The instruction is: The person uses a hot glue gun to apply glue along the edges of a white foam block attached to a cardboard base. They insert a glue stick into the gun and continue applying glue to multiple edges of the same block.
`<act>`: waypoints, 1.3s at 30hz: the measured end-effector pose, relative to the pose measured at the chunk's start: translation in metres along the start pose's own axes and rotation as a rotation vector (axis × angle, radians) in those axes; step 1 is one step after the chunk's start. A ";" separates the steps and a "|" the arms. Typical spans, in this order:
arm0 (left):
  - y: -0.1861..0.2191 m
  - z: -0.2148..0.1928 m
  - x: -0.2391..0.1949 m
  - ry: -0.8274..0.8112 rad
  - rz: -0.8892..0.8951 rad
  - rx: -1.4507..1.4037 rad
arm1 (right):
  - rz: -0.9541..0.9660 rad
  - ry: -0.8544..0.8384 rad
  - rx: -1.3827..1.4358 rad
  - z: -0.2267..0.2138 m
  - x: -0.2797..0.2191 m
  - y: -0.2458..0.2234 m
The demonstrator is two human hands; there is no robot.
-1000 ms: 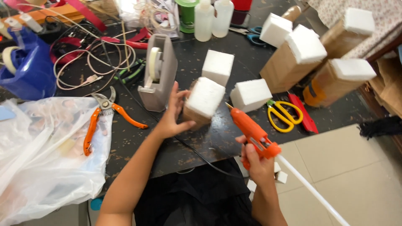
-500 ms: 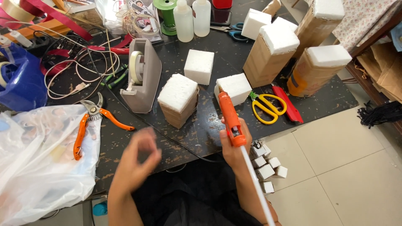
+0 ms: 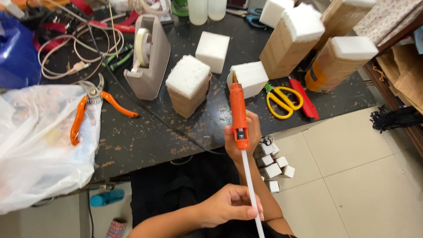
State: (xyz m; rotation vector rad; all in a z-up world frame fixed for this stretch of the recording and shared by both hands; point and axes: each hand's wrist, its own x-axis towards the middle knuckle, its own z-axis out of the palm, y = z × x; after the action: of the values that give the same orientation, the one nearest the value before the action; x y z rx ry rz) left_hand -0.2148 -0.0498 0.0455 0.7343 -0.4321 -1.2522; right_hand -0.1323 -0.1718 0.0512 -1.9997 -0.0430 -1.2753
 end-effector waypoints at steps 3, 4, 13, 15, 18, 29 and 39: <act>-0.004 0.000 -0.001 0.036 0.050 -0.012 | -0.025 0.019 0.002 0.003 -0.004 0.002; -0.004 0.001 -0.002 0.043 0.059 0.002 | -0.047 0.040 -0.002 0.004 -0.003 0.000; -0.002 -0.016 -0.006 -0.004 0.192 0.166 | 0.076 -0.024 0.161 0.005 -0.012 0.013; 0.015 -0.021 -0.008 -0.059 0.252 0.183 | 0.183 -0.048 0.319 0.002 -0.017 0.027; 0.065 -0.041 -0.014 0.443 0.652 0.993 | 0.567 -0.196 0.624 -0.009 -0.016 0.041; 0.108 -0.167 0.017 1.057 0.684 1.112 | 0.568 -0.474 0.600 -0.029 0.008 -0.009; 0.092 -0.172 0.000 1.135 0.790 1.121 | 0.547 -0.520 0.552 -0.029 -0.005 -0.017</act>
State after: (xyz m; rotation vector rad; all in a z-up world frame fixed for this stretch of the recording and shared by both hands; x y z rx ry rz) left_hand -0.0375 0.0075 -0.0101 1.8152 -0.3634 0.3592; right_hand -0.1639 -0.1750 0.0636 -1.6386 -0.0795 -0.3283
